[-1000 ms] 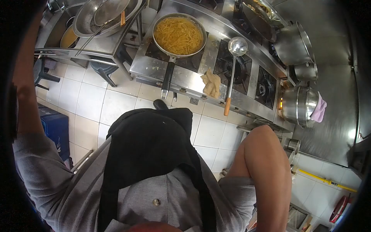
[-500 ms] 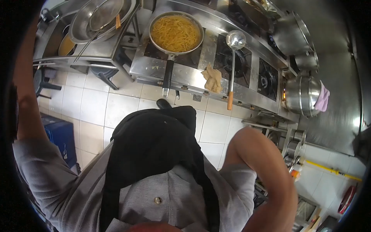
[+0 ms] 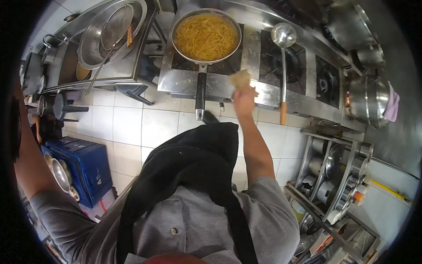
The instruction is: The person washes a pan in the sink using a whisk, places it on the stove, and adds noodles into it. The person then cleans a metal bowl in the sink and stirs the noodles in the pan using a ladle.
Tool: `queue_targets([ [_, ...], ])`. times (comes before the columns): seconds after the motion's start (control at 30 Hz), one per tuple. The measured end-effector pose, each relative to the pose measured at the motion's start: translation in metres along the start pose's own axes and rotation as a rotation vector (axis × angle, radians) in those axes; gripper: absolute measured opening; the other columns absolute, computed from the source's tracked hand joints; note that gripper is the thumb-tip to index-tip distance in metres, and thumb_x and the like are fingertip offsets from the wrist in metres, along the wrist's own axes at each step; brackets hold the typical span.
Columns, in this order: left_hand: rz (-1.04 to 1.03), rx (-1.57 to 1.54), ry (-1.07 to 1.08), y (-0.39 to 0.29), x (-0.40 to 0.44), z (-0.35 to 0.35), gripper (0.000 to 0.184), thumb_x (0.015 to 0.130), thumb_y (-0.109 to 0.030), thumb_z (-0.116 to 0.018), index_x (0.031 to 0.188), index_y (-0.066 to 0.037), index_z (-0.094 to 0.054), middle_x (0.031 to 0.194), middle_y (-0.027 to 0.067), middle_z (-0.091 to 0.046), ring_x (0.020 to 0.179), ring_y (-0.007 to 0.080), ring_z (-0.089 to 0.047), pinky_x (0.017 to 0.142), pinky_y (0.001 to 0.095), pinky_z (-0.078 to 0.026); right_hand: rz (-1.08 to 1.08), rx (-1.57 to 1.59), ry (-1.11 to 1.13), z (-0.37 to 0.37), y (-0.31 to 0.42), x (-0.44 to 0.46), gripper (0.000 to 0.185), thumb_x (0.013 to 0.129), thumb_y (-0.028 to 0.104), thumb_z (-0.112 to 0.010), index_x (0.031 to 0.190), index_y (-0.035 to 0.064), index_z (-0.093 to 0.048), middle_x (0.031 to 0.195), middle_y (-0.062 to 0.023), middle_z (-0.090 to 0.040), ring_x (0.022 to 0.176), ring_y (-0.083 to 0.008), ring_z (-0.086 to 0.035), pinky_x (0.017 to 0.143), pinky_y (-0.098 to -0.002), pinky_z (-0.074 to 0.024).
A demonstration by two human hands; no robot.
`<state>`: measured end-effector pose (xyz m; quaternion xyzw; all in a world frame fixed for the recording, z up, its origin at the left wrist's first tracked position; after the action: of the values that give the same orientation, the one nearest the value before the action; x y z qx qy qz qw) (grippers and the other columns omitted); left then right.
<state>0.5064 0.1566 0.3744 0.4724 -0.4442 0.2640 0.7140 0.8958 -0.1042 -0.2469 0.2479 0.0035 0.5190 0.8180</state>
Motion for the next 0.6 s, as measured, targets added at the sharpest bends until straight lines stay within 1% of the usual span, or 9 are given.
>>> queue_targets([
  [0.03, -0.011, 0.001, -0.016, 0.0, 0.002, 0.0, 0.035, 0.089, -0.037, -0.057, 0.082, -0.003, -0.064, 0.077, 0.0185, -0.064, 0.069, 0.0307, -0.061, 0.067, 0.0476, -0.051, 0.162, -0.034, 0.193, -0.014, 0.034, 0.0, 0.049, 0.085, 0.019, -0.057, 0.129, -0.0032, -0.054, 0.118, -0.0228, -0.063, 0.111, -0.0411, -0.058, 0.113, -0.0489, -0.031],
  [0.07, -0.018, 0.005, -0.019, 0.001, 0.002, 0.001, 0.035, 0.089, -0.037, -0.058, 0.082, -0.003, -0.064, 0.077, 0.0184, -0.064, 0.069, 0.0305, -0.061, 0.067, 0.0475, -0.051, 0.247, -0.143, -0.016, -0.025, 0.083, -0.007, 0.04, 0.086, 0.017, -0.055, 0.121, -0.0022, -0.059, 0.118, -0.0213, -0.064, 0.112, -0.0394, -0.058, 0.112, -0.0506, -0.033],
  [0.13, -0.035, 0.018, -0.018, 0.001, 0.001, 0.0, 0.035, 0.089, -0.037, -0.058, 0.082, -0.003, -0.064, 0.076, 0.0182, -0.064, 0.068, 0.0301, -0.061, 0.066, 0.0474, -0.051, -0.087, 0.906, 0.346, -0.081, 0.152, -0.008, 0.033, 0.089, 0.015, -0.052, 0.117, 0.0012, -0.062, 0.115, -0.0188, -0.066, 0.113, -0.0363, -0.059, 0.111, -0.0519, -0.0328],
  [0.2, -0.036, 0.021, -0.019, 0.0, 0.0, -0.001, 0.034, 0.089, -0.036, -0.058, 0.082, -0.003, -0.064, 0.076, 0.0181, -0.064, 0.068, 0.0298, -0.061, 0.066, 0.0473, -0.051, 0.463, -0.041, 0.152, -0.094, 0.23, -0.019, 0.045, 0.091, 0.031, -0.059, 0.131, 0.0086, -0.056, 0.094, -0.0103, -0.071, 0.092, -0.0265, -0.065, 0.113, -0.0505, -0.0314],
  [0.27, -0.037, 0.03, -0.025, -0.002, 0.002, 0.0, 0.034, 0.089, -0.036, -0.058, 0.082, -0.003, -0.063, 0.076, 0.018, -0.064, 0.067, 0.0295, -0.061, 0.066, 0.0472, -0.051, 0.561, 0.038, 0.045, -0.095, 0.246, -0.013, 0.044, 0.086, 0.027, -0.064, 0.125, 0.0073, -0.06, 0.085, -0.0083, -0.071, 0.09, -0.027, -0.064, 0.113, -0.0537, -0.0299],
  [0.43, -0.038, 0.018, -0.024, 0.0, 0.005, -0.005, 0.034, 0.089, -0.035, -0.058, 0.081, -0.003, -0.063, 0.075, 0.0176, -0.064, 0.066, 0.0286, -0.061, 0.065, 0.047, -0.052, 0.159, 0.589, 0.273, -0.049, 0.078, 0.005, 0.03, 0.084, 0.02, -0.063, 0.111, 0.0064, -0.063, 0.082, -0.0104, -0.064, 0.08, -0.0242, -0.064, 0.081, -0.0416, -0.052],
  [0.47, -0.031, 0.014, -0.018, 0.001, 0.004, -0.008, 0.033, 0.089, -0.035, -0.058, 0.081, -0.003, -0.063, 0.074, 0.0175, -0.063, 0.066, 0.0284, -0.061, 0.065, 0.0469, -0.052, 0.387, 0.071, 0.074, -0.015, 0.044, 0.003, 0.024, 0.085, 0.018, -0.061, 0.105, 0.0058, -0.063, 0.08, -0.0117, -0.066, 0.072, -0.0264, -0.065, 0.084, -0.0378, -0.0503],
  [0.5, -0.03, 0.019, -0.02, 0.002, 0.004, -0.008, 0.033, 0.089, -0.035, -0.059, 0.081, -0.003, -0.063, 0.074, 0.0174, -0.063, 0.065, 0.0283, -0.061, 0.065, 0.0469, -0.052, 0.179, -0.111, 0.315, 0.002, -0.002, 0.007, 0.033, 0.078, 0.019, -0.067, 0.11, 0.0083, -0.068, 0.087, -0.0123, -0.069, 0.083, -0.0311, -0.066, 0.077, -0.0447, -0.0502],
  [0.6, -0.018, 0.003, -0.019, 0.001, 0.002, -0.016, 0.033, 0.09, -0.034, -0.059, 0.081, -0.003, -0.063, 0.074, 0.0172, -0.063, 0.065, 0.0278, -0.061, 0.065, 0.0467, -0.052, 0.199, -0.226, 0.058, 0.064, -0.042, 0.007, 0.031, 0.08, 0.018, -0.065, 0.108, 0.0054, -0.068, 0.085, -0.0166, -0.069, 0.08, -0.034, -0.066, 0.071, -0.0438, -0.0525],
])
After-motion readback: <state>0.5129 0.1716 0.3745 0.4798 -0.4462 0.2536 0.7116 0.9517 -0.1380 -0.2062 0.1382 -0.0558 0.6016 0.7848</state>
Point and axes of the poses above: each hand's wrist, its own x-axis towards the middle knuckle, its own z-axis out of the back of the hand, y = z × x, the point moved 4 cm from there along x, towards the middle knuckle
